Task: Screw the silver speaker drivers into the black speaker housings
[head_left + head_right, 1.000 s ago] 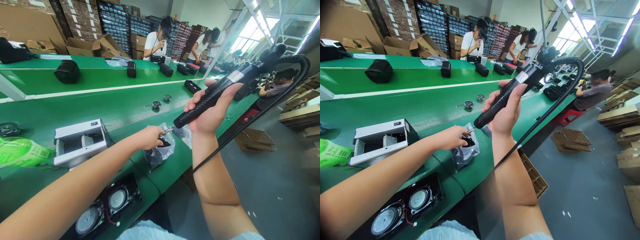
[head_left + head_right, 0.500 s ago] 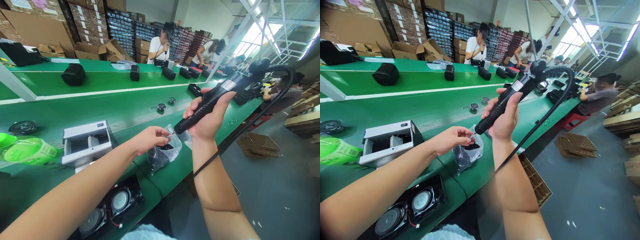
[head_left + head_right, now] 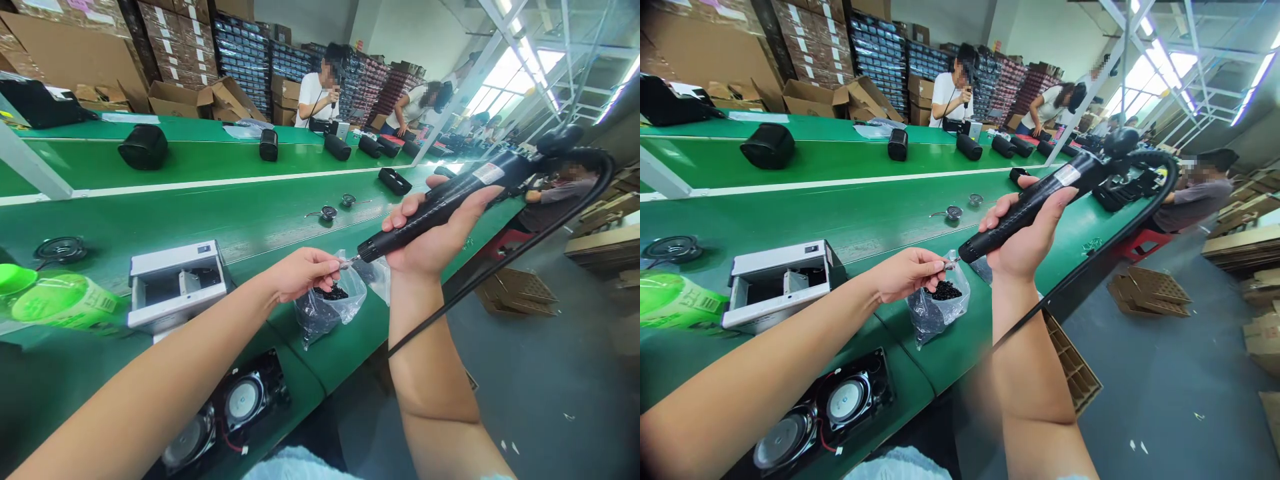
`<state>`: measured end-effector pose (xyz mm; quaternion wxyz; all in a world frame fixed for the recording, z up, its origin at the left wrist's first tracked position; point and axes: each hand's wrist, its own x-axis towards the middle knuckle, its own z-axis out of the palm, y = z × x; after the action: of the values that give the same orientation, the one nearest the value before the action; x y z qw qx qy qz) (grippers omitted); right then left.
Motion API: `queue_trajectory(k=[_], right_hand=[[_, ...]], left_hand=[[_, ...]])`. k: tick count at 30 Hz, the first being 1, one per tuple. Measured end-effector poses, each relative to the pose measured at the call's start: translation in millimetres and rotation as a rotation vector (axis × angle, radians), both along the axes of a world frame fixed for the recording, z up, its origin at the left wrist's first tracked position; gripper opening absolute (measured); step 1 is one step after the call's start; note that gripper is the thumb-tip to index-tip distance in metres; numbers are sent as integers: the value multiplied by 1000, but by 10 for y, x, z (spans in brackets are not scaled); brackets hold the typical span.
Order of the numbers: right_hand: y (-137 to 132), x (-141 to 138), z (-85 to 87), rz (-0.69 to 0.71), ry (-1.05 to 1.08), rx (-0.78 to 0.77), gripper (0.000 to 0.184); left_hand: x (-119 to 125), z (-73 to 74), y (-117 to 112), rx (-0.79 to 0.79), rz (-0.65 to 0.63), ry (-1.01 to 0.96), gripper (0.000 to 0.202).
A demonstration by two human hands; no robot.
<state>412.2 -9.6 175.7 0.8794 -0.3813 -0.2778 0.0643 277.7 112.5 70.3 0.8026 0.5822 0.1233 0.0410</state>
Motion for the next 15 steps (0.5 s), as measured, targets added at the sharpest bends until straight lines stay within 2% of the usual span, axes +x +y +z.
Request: queue_trajectory(k=[4, 8, 12, 15], right_hand=[[-49, 46, 46, -38, -36, 4, 68], [-111, 80, 138, -113, -84, 45, 66], [-128, -28, 197, -110, -153, 30, 66], [-107, -176, 216, -120, -167, 20, 75]], left_hand=[[40, 70, 104, 261, -147, 74, 24], [98, 42, 98, 553, -220, 139, 25], [153, -27, -121, 777, -163, 139, 29], [130, -72, -231, 830, -74, 127, 31]])
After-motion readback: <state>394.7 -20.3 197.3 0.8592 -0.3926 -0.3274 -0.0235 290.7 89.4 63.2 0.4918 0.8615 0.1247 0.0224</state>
